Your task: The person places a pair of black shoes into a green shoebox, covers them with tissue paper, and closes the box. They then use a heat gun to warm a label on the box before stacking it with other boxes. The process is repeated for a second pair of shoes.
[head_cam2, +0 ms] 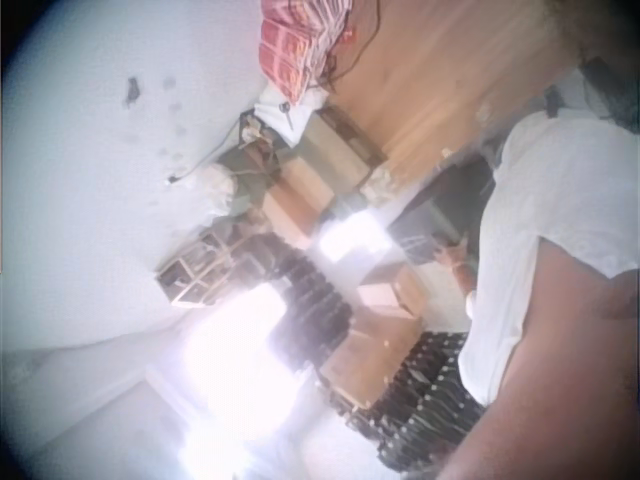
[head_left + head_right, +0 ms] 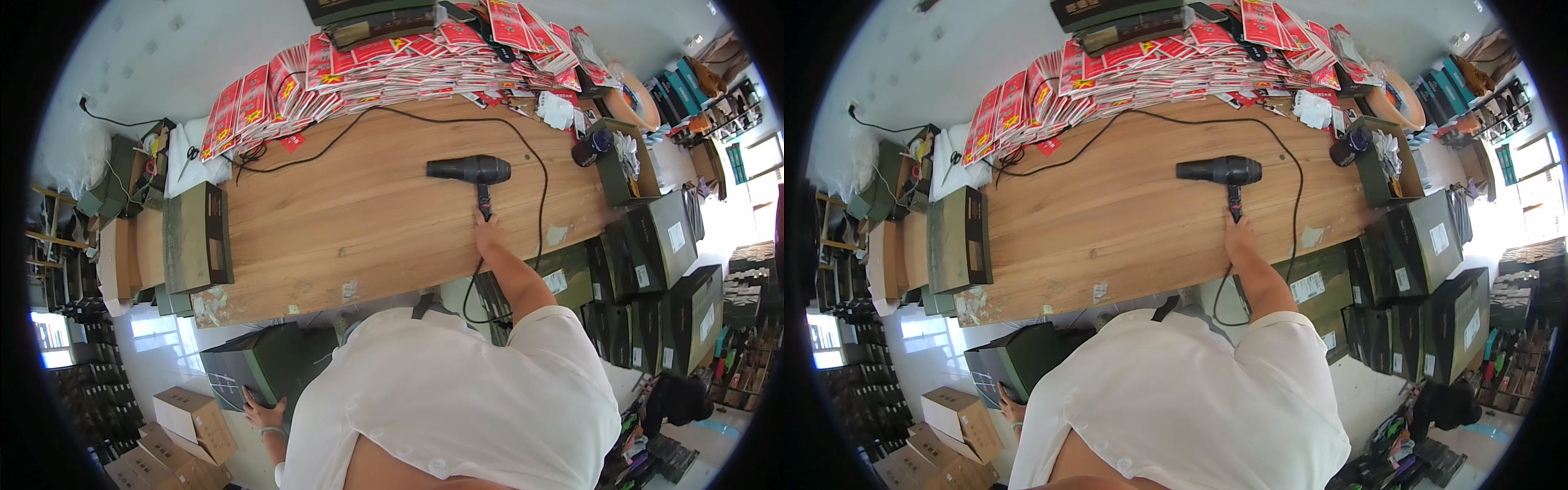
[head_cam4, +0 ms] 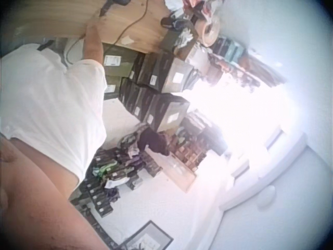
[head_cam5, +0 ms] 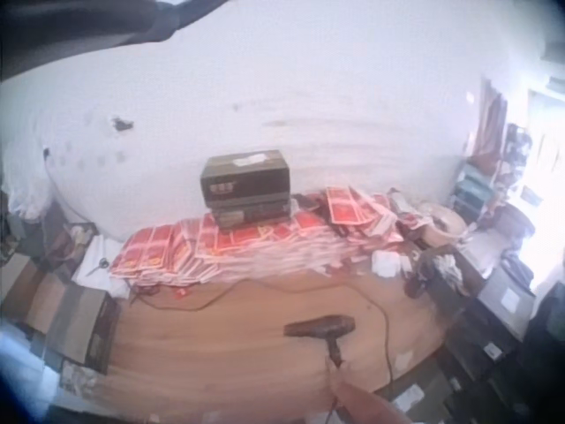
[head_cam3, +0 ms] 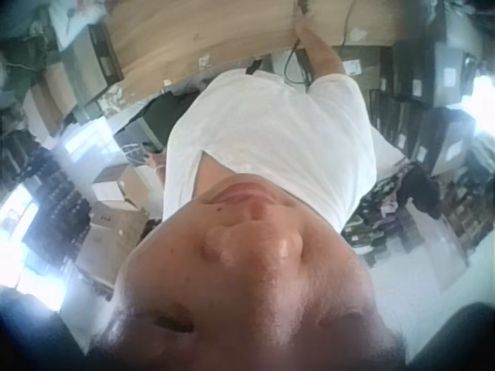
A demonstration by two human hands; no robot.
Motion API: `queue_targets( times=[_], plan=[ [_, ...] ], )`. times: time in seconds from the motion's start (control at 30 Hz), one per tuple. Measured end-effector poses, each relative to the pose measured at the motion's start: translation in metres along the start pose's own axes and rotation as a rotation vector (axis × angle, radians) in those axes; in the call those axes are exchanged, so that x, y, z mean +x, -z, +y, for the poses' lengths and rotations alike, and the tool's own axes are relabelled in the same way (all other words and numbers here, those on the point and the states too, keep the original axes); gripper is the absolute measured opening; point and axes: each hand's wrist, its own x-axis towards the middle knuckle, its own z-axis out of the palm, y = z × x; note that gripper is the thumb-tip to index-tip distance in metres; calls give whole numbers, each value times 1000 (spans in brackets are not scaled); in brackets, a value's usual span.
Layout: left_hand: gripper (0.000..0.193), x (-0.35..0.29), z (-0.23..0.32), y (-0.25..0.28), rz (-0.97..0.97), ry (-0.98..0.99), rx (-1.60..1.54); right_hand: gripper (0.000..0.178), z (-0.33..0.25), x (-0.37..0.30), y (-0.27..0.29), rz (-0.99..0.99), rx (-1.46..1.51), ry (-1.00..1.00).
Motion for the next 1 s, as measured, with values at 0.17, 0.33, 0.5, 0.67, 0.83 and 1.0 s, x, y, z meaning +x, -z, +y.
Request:
queue_targets(
  times=[0.17, 0.33, 0.5, 0.67, 0.83, 1.0],
  plan=[
    [118, -65, 55, 51, 228, -249, -72, 62, 65, 45, 10, 82, -19, 178],
    [111, -116, 92, 115, 336, -327, -57, 55, 118, 119, 71, -80, 14, 40],
    [109, -123, 171, 164, 447, -413, -60, 61, 82, 139, 103, 149, 41, -213],
    [107, -77, 269, 129, 607, -655, -148, 74, -12, 91, 32, 118, 604, 303],
    [97, -65, 339, 32, 580, -895, -132, 72, -114, -40, 73, -621, 1466, 333],
    [80, -51, 353, -21, 501, -1249, -222, 71, -112, -55, 106, -898, 1598, 58]
  ],
)
